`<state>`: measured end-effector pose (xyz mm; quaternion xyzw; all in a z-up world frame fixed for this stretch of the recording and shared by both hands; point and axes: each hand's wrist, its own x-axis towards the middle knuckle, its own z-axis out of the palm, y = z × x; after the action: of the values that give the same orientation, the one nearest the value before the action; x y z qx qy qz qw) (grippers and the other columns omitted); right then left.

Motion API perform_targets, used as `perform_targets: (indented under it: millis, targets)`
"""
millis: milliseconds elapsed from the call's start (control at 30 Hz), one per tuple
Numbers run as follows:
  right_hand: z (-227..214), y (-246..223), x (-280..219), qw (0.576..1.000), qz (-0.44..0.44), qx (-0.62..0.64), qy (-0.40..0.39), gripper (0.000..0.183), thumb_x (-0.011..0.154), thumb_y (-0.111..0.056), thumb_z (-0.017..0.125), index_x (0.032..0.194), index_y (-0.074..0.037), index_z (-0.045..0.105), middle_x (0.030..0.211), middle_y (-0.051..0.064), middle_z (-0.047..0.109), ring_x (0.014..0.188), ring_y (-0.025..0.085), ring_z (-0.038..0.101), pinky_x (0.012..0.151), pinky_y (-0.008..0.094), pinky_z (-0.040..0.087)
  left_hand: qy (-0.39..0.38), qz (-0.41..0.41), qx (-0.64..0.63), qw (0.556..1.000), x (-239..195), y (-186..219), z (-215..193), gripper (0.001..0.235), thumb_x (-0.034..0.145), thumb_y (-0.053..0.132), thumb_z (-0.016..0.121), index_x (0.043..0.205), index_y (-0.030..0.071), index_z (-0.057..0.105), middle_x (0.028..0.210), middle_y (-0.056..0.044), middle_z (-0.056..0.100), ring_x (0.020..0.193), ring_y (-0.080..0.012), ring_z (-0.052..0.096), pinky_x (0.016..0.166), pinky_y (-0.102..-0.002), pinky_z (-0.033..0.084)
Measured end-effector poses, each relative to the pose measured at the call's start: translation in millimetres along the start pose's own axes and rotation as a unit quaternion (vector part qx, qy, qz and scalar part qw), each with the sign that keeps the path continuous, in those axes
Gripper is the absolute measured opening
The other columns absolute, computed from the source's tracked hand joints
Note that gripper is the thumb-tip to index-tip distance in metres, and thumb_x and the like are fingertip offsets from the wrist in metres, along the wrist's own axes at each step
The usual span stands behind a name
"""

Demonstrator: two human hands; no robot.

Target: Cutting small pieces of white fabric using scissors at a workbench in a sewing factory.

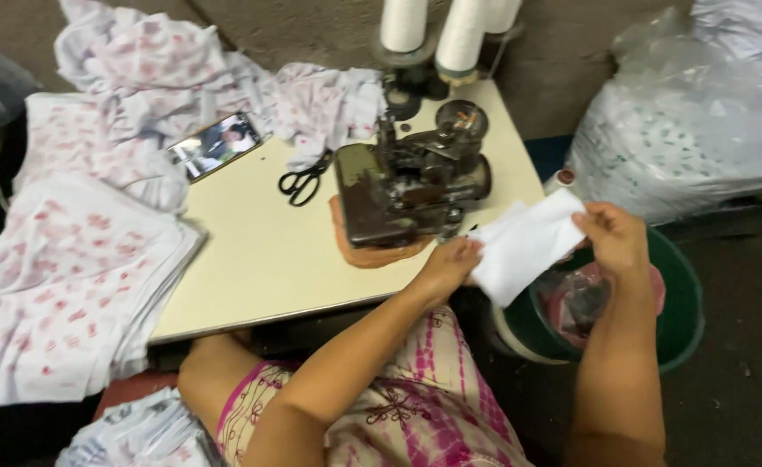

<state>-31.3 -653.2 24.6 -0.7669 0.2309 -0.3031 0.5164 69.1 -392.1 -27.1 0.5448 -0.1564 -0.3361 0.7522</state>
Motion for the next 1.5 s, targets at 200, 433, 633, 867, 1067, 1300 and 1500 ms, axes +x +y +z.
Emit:
perform_targets:
  millis: [200, 433, 633, 867, 1067, 1300, 1500]
  targets:
    - [-15, 124, 68, 0.994, 0.095, -0.024, 0.054, 0.034, 0.086, -0.005, 0.080, 0.115, 0.006, 0.065, 0.087, 0.024, 0.066, 0.053, 0.025, 0.066, 0.041, 0.038, 0.056, 0.137, -0.051, 0.048, 0.988, 56, -4, 41, 0.049, 0.098, 0.048, 0.061, 0.123, 0.005, 0.060, 0.100, -0.016, 0.067, 0.068, -0.0211, 0.072, 0.057, -0.033, 0.063]
    - [-5, 128, 64, 0.989, 0.084, -0.096, 0.069, 0.025, 0.084, -0.013, 0.082, 0.106, -0.004, 0.074, 0.077, 0.016, 0.068, 0.049, 0.021, 0.064, 0.038, 0.031, 0.050, 0.181, 0.015, 0.218, 0.959, 40, -21, 46, 0.052, 0.084, 0.016, 0.074, 0.131, 0.004, 0.053, 0.093, -0.018, 0.065, 0.097, -0.0362, 0.069, 0.085, -0.045, 0.055]
    - [-3, 127, 59, 0.977, 0.050, -0.196, 0.070, 0.026, 0.080, -0.019, 0.083, 0.103, -0.011, 0.076, 0.084, 0.008, 0.072, 0.067, 0.019, 0.068, 0.052, 0.032, 0.054, 0.209, 0.012, 0.244, 0.947, 38, -37, 31, 0.048, 0.085, 0.020, 0.073, 0.126, 0.006, 0.053, 0.091, -0.012, 0.067, 0.090, -0.0302, 0.071, 0.080, -0.042, 0.057]
    - [26, 187, -17, 0.915, -0.239, 0.047, 0.321, 0.031, 0.093, 0.010, 0.069, 0.119, 0.001, 0.054, 0.115, 0.014, 0.053, 0.104, 0.023, 0.056, 0.095, 0.029, 0.047, 0.186, 0.094, 0.337, 0.918, -71, -15, -4, 0.032, 0.087, 0.021, 0.069, 0.114, 0.010, 0.057, 0.098, -0.012, 0.070, 0.094, -0.0364, 0.070, 0.080, -0.047, 0.056]
    - [132, 180, -126, 0.904, 0.236, 0.303, 0.185, 0.017, 0.099, -0.022, 0.047, 0.084, -0.018, 0.052, 0.078, 0.000, 0.057, 0.071, 0.016, 0.057, 0.073, 0.033, 0.045, 0.378, 0.125, 0.525, 0.752, -169, 36, -117, 0.024, 0.085, 0.015, 0.072, 0.107, 0.007, 0.067, 0.103, -0.018, 0.069, 0.100, -0.0395, 0.068, 0.081, -0.047, 0.056]
    - [167, 172, -129, 0.727, 0.483, 0.489, 0.013, 0.050, 0.104, -0.037, 0.055, 0.144, -0.015, 0.036, 0.152, 0.010, 0.040, 0.140, 0.028, 0.043, 0.115, 0.045, 0.037, 0.487, -0.052, 0.607, 0.626, -208, 25, -290, 0.075, 0.103, 0.053, 0.035, 0.152, -0.003, 0.038, 0.158, -0.031, 0.030, 0.149, -0.0484, 0.017, 0.118, -0.060, 0.019]
    - [187, 208, -132, 0.699, 0.448, 0.556, 0.044, 0.043, 0.090, -0.033, 0.079, 0.121, -0.011, 0.060, 0.128, 0.005, 0.060, 0.117, 0.024, 0.061, 0.101, 0.033, 0.057, 0.482, -0.077, 0.572, 0.659, -205, 23, -294, 0.069, 0.105, 0.048, 0.032, 0.156, 0.002, 0.028, 0.163, -0.028, 0.020, 0.152, -0.0452, 0.006, 0.118, -0.066, 0.003]
